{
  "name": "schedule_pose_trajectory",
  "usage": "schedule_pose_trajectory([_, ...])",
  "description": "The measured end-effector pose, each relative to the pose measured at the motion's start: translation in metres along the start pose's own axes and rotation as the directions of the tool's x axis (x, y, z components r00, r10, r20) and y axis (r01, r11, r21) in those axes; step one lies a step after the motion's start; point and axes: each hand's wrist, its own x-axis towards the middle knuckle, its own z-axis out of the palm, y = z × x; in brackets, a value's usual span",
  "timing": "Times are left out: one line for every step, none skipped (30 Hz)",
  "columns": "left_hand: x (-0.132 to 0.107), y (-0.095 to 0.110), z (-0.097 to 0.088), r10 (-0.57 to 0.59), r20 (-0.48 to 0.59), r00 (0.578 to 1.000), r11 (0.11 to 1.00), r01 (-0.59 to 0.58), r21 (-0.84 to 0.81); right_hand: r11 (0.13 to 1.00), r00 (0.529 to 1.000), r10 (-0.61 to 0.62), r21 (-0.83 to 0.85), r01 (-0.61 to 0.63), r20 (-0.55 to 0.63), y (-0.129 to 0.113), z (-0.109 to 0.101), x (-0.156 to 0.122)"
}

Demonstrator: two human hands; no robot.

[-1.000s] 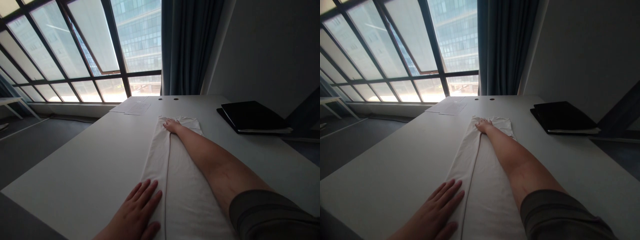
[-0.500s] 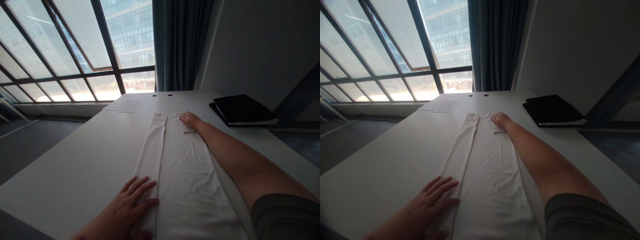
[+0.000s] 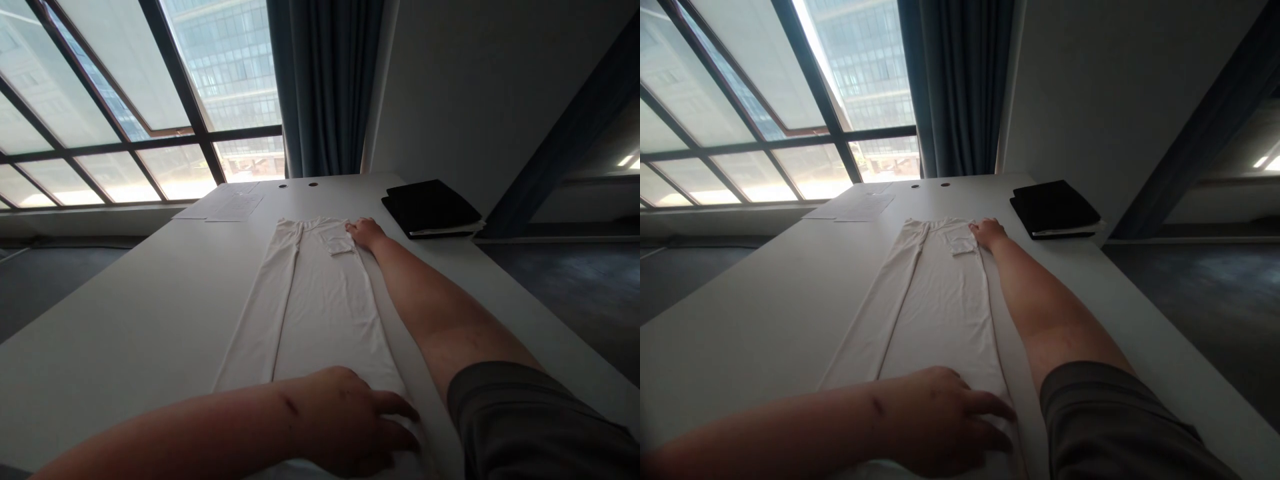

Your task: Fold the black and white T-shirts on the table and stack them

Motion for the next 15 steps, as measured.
schedule_pose_trajectory([0.005,0.002,-0.001,-0.008,0.013,1.0,1.0,0.008,-0.001,1.0,1.0,0.011,0.017,-0.011,0.01,0.002,0.0,0.0])
schedule_pose_trajectory([0.009,0.004,-0.002,-0.021,0.022,1.0,1.0,0.021,0.001,0.999,1.0,0.014,0.031,-0.015,0.018,0.003,0.0,0.0])
schedule_pose_trajectory([0.013,0.005,-0.002,-0.037,0.03,0.999,0.999,0.036,0.008,0.999,1.0,0.013,0.041,-0.014,0.023,0.004,0.0,0.0])
schedule_pose_trajectory([0.017,0.007,-0.002,-0.051,0.04,0.998,0.999,0.05,0.019,0.999,1.0,0.01,0.047,-0.011,0.023,0.003,0.0,0.0])
schedule_pose_trajectory([0.02,0.008,-0.002,-0.058,0.053,0.997,0.998,0.056,0.033,0.999,1.0,0.007,0.05,-0.008,0.02,0.003,0.001,0.001])
schedule_pose_trajectory([0.023,0.009,-0.001,-0.058,0.068,0.996,0.997,0.055,0.048,0.999,1.0,0.004,0.053,-0.005,0.017,0.002,0.001,0.001])
schedule_pose_trajectory([0.025,0.01,0.0,-0.05,0.081,0.995,0.997,0.045,0.062,0.998,1.0,0.002,0.056,-0.003,0.012,0.001,0.001,0.001])
schedule_pose_trajectory([0.027,0.01,0.0,-0.036,0.089,0.995,0.997,0.03,0.074,0.998,1.0,-0.001,0.06,0.001,0.008,0.0,0.002,0.002])
schedule_pose_trajectory([0.028,0.01,0.001,-0.018,0.086,0.996,0.996,0.01,0.085,0.998,1.0,-0.007,0.063,0.007,0.003,-0.001,0.002,0.002])
schedule_pose_trajectory([0.027,0.011,0.002,0.0,0.07,0.998,0.995,-0.007,0.101,0.998,1.0,-0.011,0.067,0.012,-0.004,-0.002,0.003,0.002])
schedule_pose_trajectory([0.025,0.011,0.003,0.02,0.044,0.999,0.993,-0.025,0.119,0.997,1.0,-0.012,0.074,0.014,-0.016,-0.003,0.003,0.002])
schedule_pose_trajectory([0.022,0.011,0.003,0.039,0.008,0.999,0.99,-0.04,0.135,0.996,0.999,-0.009,0.083,0.011,-0.031,-0.003,0.003,0.002])
schedule_pose_trajectory([0.018,0.012,0.002,0.056,-0.035,0.998,0.988,-0.05,0.149,0.996,0.999,-0.001,0.094,0.006,-0.05,-0.004,0.002,0.003])
schedule_pose_trajectory([0.013,0.013,0.001,0.066,-0.08,0.995,0.986,-0.053,0.157,0.994,0.997,0.008,0.106,-0.001,-0.071,-0.006,0.001,0.004])
schedule_pose_trajectory([0.006,0.015,-0.001,0.07,-0.122,0.99,0.986,-0.05,0.161,0.993,0.995,0.019,0.12,-0.007,-0.094,-0.008,-0.001,0.005])
